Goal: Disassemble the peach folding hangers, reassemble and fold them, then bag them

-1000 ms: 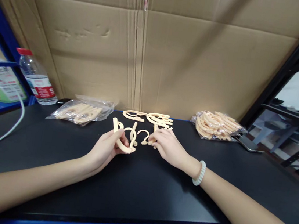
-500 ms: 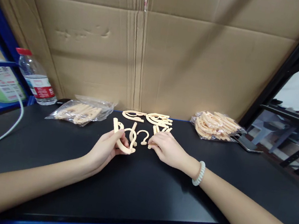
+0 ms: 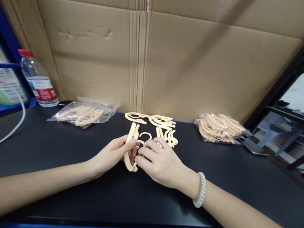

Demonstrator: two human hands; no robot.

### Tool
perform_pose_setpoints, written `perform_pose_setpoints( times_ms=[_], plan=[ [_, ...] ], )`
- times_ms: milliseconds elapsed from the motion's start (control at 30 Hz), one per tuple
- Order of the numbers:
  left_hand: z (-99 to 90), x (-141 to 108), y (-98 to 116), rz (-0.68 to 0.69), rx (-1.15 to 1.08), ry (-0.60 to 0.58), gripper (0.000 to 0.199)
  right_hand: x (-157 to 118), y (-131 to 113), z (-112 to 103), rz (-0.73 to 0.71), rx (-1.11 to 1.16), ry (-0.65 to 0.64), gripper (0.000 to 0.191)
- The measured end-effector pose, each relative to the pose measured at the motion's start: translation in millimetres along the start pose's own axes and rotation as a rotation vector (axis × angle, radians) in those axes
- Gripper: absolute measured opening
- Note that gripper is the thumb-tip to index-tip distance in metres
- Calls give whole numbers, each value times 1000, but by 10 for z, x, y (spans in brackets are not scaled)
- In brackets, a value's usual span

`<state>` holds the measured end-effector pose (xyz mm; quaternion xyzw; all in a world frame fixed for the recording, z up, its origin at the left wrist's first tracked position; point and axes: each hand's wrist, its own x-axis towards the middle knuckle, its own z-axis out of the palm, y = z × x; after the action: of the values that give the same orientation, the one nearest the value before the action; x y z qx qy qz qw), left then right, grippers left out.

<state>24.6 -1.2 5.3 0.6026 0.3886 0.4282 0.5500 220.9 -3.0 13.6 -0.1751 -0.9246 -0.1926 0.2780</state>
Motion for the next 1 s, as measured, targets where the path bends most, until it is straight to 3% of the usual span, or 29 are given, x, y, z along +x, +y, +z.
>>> perform_pose_setpoints(
  times_ms=[133,267,367,533,800,1000],
  plan=[
    [-12,4,-21,83,115,54,32,2,-41,9,-4,35,-94,18],
    [-34,13,-27,119,182,109,26,-4,-40,11,260,363,-9,11],
    [-43,1,-12,184,235,119,27,15,-31,11,482,650,58,27],
    [-41,-11,17,198,295,137,28,31,17,30,679,1184,74,34],
    [-39,-10,27,220,338,184,25,28,41,38,930,1385,290,29],
    [-55,-6,15,269,363,203,20,76,-23,29,1011,1476,301,38]
  ],
)
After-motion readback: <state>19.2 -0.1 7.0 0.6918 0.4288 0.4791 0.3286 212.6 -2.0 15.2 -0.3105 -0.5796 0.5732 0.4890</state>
